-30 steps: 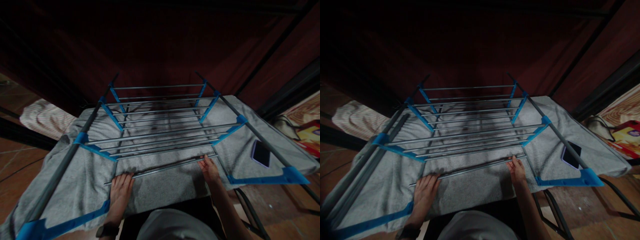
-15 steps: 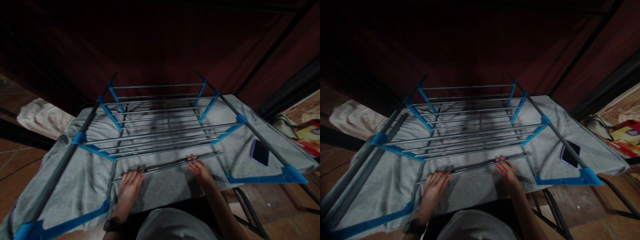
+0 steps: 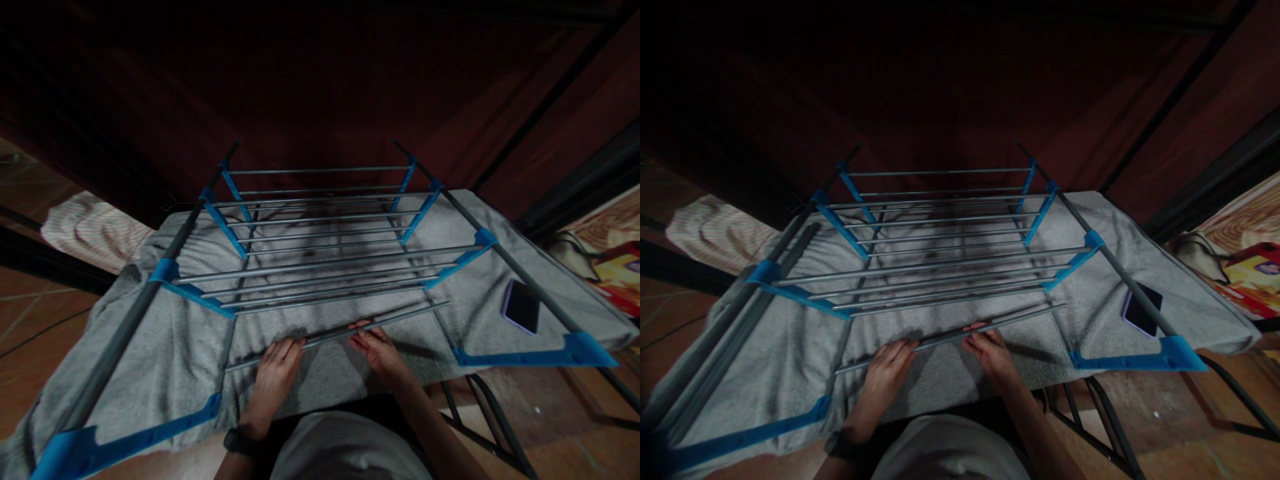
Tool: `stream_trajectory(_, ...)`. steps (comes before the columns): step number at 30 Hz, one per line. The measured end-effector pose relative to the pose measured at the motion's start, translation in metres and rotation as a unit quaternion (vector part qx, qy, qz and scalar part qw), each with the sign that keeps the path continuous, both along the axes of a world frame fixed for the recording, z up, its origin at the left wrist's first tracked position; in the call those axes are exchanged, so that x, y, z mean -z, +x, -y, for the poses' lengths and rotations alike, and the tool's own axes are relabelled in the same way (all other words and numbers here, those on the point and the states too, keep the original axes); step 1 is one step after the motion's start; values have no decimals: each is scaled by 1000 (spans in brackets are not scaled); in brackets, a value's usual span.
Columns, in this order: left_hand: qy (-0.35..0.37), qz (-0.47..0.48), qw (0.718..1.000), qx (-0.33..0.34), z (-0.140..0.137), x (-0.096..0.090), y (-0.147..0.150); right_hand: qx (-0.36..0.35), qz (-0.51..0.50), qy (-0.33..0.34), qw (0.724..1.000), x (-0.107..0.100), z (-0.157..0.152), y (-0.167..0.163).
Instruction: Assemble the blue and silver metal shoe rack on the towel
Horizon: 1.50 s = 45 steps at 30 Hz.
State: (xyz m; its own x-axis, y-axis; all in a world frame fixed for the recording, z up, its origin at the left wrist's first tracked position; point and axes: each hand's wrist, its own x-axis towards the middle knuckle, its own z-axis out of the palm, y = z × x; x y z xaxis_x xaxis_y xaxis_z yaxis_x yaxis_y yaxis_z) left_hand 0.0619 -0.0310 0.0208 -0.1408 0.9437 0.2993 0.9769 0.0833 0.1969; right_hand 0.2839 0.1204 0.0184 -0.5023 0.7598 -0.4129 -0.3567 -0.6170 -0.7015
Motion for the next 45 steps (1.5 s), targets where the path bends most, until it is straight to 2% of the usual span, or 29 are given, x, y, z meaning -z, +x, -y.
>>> stream_trajectory(5, 6, 15, 1000, 16, -5, -8, 6, -61, -15, 5, 998, -5, 10, -7)
stream_trajectory(9, 29, 22, 999, 15, -7, -11, 7, -98, -34, 36, 994, -17, 19, -18)
stream_trajectory(15, 57, 20, 998, -2, -5, -18, 5, -144, -56, 110, 982, -48, 30, -37)
stream_trajectory(21, 76, 42, 996, -17, -5, -31, 4, -148, -17, 211, 966, -82, 29, -50)
stream_trajectory(26, 96, 38, 994, -25, -6, -43, 7, -100, 27, 323, 941, -116, 19, -46)
stream_trajectory(34, 100, 28, 995, -2, -3, -51, 11, 57, -12, 368, 928, -157, 0, -29)
stream_trajectory(37, 108, 41, 993, 0, -4, -49, 13, 95, 49, 428, 898, -165, -6, -22)
stream_trajectory(40, 133, 53, 990, -2, -4, -48, 15, 69, 145, 495, 854, -166, -9, -16)
stream_trajectory(42, 150, 56, 987, -1, -4, -49, 15, 20, 199, 543, 815, -162, -9, -15)
stream_trajectory(45, 160, 60, 985, 5, -2, -51, 17, -43, 248, 627, 737, -152, -9, -17)
